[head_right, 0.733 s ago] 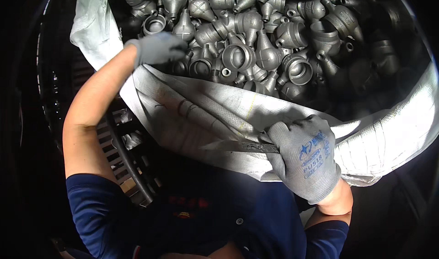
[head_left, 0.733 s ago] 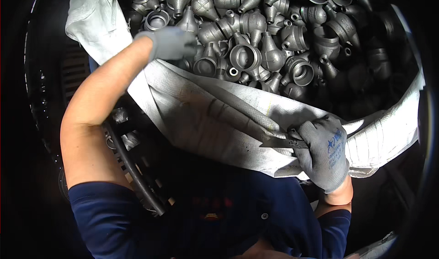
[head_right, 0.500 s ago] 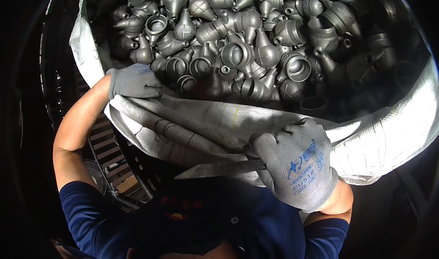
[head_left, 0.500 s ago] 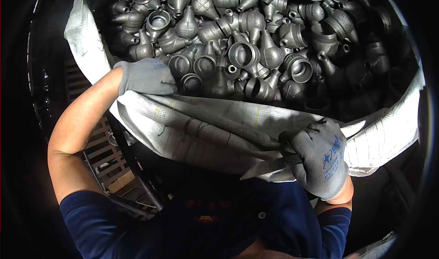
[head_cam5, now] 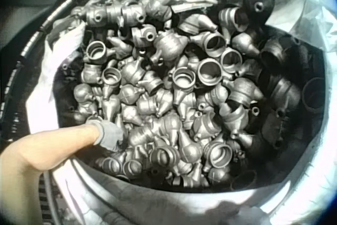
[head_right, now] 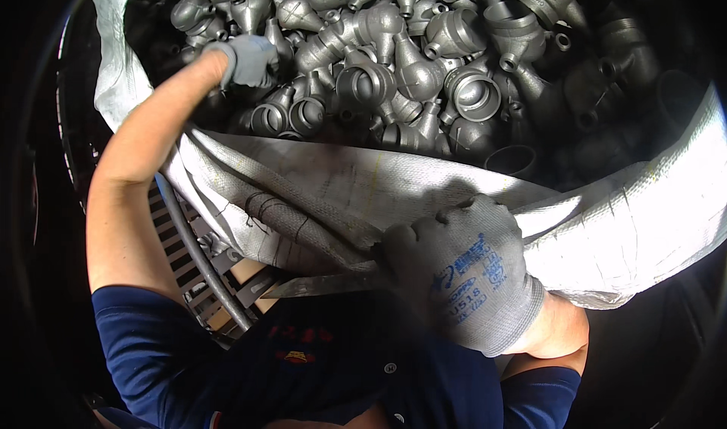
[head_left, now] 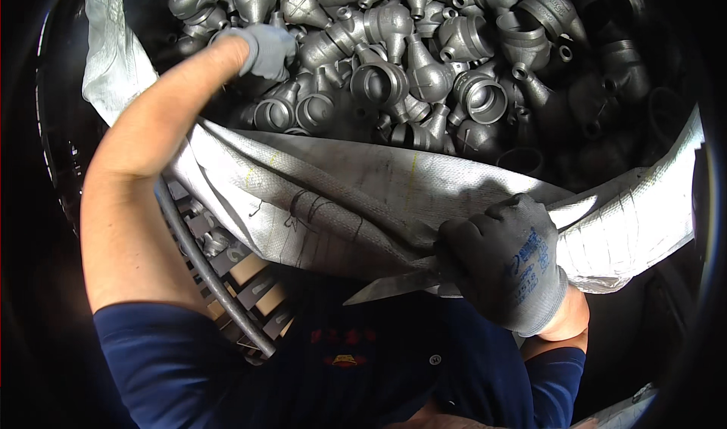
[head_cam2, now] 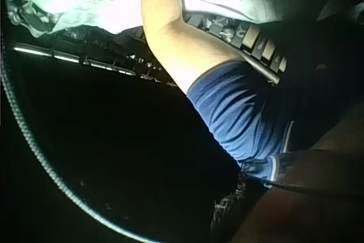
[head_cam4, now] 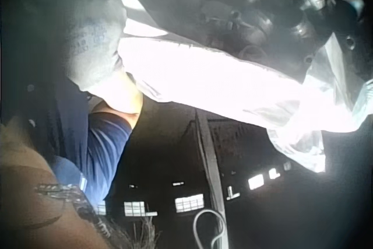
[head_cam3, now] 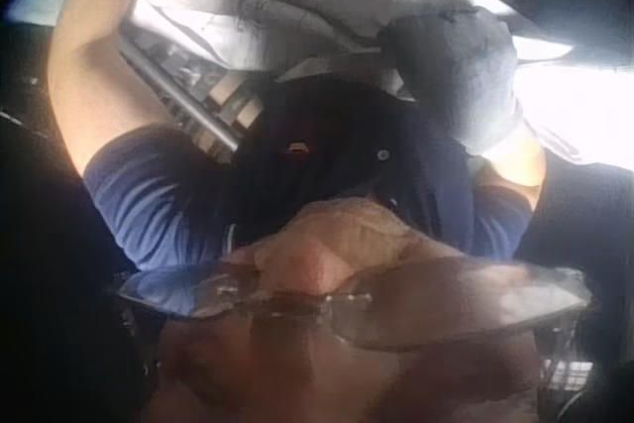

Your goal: The person sorts cast metal pipe fittings by hand, removing them from a large bulk storage bag and inspecting them.

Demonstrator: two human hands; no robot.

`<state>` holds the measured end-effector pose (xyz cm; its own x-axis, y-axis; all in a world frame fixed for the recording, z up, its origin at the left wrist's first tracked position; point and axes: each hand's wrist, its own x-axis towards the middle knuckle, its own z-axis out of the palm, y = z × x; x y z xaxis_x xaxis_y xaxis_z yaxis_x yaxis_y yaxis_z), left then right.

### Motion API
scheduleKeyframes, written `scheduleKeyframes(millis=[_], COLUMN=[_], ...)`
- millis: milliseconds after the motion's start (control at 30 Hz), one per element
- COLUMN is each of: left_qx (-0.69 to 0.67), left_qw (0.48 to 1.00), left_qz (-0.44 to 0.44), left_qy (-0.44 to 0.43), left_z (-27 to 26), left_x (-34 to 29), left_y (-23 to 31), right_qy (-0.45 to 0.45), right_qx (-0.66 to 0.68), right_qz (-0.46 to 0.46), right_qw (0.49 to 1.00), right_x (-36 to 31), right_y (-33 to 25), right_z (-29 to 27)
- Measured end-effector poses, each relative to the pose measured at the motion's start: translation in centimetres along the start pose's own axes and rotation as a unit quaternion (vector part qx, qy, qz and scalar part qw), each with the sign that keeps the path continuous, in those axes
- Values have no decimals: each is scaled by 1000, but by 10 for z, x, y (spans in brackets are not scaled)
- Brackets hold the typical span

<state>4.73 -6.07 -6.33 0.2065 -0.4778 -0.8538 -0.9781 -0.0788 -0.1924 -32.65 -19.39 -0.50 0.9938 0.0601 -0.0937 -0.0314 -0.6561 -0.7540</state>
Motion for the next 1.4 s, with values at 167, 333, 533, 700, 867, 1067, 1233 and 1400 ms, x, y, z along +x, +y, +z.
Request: scheduleKeyframes(millis=[167, 333, 533, 700, 867, 1067, 1233, 1400], left_qx=[26, -4, -26, -70, 49, 143, 165, 166], left_qw=[993, 992, 978, 970, 991, 987, 983, 983], left_qz=[66, -31, -73, -111, -73, -44, 35, 75], left_qy=[-92, -123, -192, -204, -106, -52, -66, 26], left_z=[57, 67, 85, 62, 51, 108, 100, 124], left_x=[1, -7, 9, -4, 4, 23, 34, 32], left_y=[34, 39, 37, 44, 46, 7, 9, 3], right_qy=[32, 78, 138, 134, 132, 130, 144, 143], right_qx=[9, -19, 32, 12, 4, 13, 23, 18], right_qz=[-11, -30, -65, -59, -69, -69, -73, -75], right_qw=[999, 996, 988, 989, 989, 989, 987, 987], right_x=[4, 3, 6, 9, 14, 15, 17, 18], right_y=[0, -1, 7, 15, 22, 26, 31, 30], right_z=[1, 1, 9, 11, 14, 11, 15, 14])
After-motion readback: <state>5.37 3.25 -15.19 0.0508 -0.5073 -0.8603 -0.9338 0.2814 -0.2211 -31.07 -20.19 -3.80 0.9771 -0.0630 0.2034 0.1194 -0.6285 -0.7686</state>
